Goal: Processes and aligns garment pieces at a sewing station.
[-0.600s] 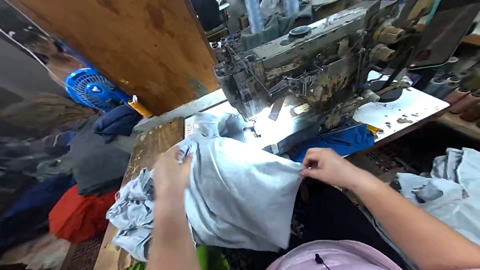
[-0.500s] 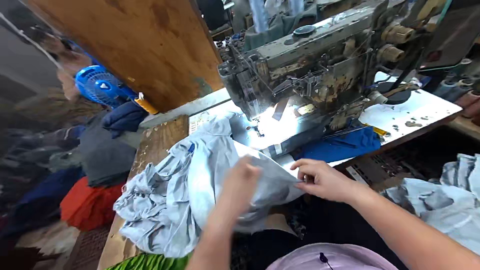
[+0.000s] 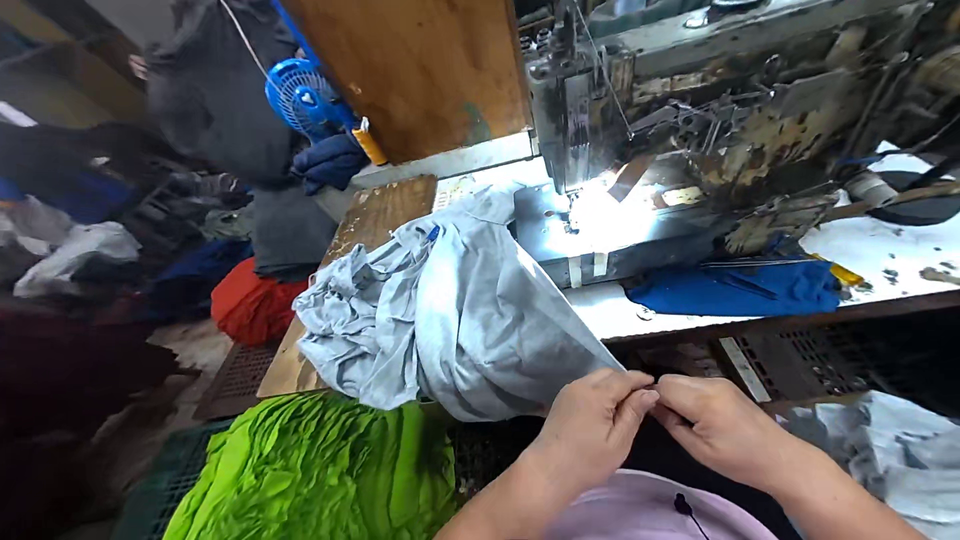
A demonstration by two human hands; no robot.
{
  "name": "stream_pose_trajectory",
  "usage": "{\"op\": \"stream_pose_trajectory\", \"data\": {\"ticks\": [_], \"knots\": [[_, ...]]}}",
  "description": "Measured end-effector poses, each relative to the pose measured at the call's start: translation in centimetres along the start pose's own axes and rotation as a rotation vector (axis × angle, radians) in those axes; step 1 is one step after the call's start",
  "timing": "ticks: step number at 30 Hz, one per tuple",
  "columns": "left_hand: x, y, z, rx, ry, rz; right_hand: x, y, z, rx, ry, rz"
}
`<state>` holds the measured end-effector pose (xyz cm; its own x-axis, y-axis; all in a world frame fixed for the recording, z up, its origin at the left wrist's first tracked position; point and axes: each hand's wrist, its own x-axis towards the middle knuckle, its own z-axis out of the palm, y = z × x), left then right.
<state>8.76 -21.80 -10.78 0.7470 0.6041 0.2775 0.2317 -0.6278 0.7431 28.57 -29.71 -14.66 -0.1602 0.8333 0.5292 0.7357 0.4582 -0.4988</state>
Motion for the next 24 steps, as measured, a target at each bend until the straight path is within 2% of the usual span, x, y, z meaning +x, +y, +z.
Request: {"op": "stream_pose_trajectory", "data": {"ticks": [2,4,5,8,9,10,11,13,16,19,24], "knots": [[-0.8,-0.8,1.5,-0.037,0.109,0.022,-0.6,-0.5,1.0,-0.041,-0.005,-0.058],[-1.4,-1.7,2.3,-0.139,0.185,-0.003,-1.5,-0.7,1.8,-0.071,-0.031,-0.025],[-1.7,-1.9,2.5,-0.235,0.212,-0.028,-1.8,-0.9,1.8,-0.087,-0.082,0.07],[-2.7,-1.8,2.4,-0.53,0.264,-0.137,-1.1,-1.5,-0.5,-0.022,-0.392,0.603],[-3.0,-1.8,2.1,-0.614,0.266,-0.171,-0.8,-1.3,-1.2,0.001,-0.436,0.69],[-3.3,-1.8,1.8,-0.695,0.259,-0.202,-0.8,-1.1,-1.6,-0.003,-0.392,0.664],[-3.5,-1.7,1.5,-0.782,0.246,-0.234,-1.2,-1.0,-1.6,-0.03,-0.276,0.532],[-3.6,-1.4,1.0,-0.945,0.212,-0.282,-1.3,-0.6,-0.8,-0.086,-0.018,0.157],[-3.3,-0.7,1.0,-1.068,0.174,-0.292,-0.3,-1.0,0.8,-0.113,0.129,-0.183],[-3.0,-0.6,1.4,-1.054,0.16,-0.266,0.2,-1.1,1.6,-0.053,0.167,-0.301],[-3.4,-0.6,1.1,-0.988,0.152,-0.251,-0.4,-0.4,1.5,0.024,0.17,-0.29]]}}
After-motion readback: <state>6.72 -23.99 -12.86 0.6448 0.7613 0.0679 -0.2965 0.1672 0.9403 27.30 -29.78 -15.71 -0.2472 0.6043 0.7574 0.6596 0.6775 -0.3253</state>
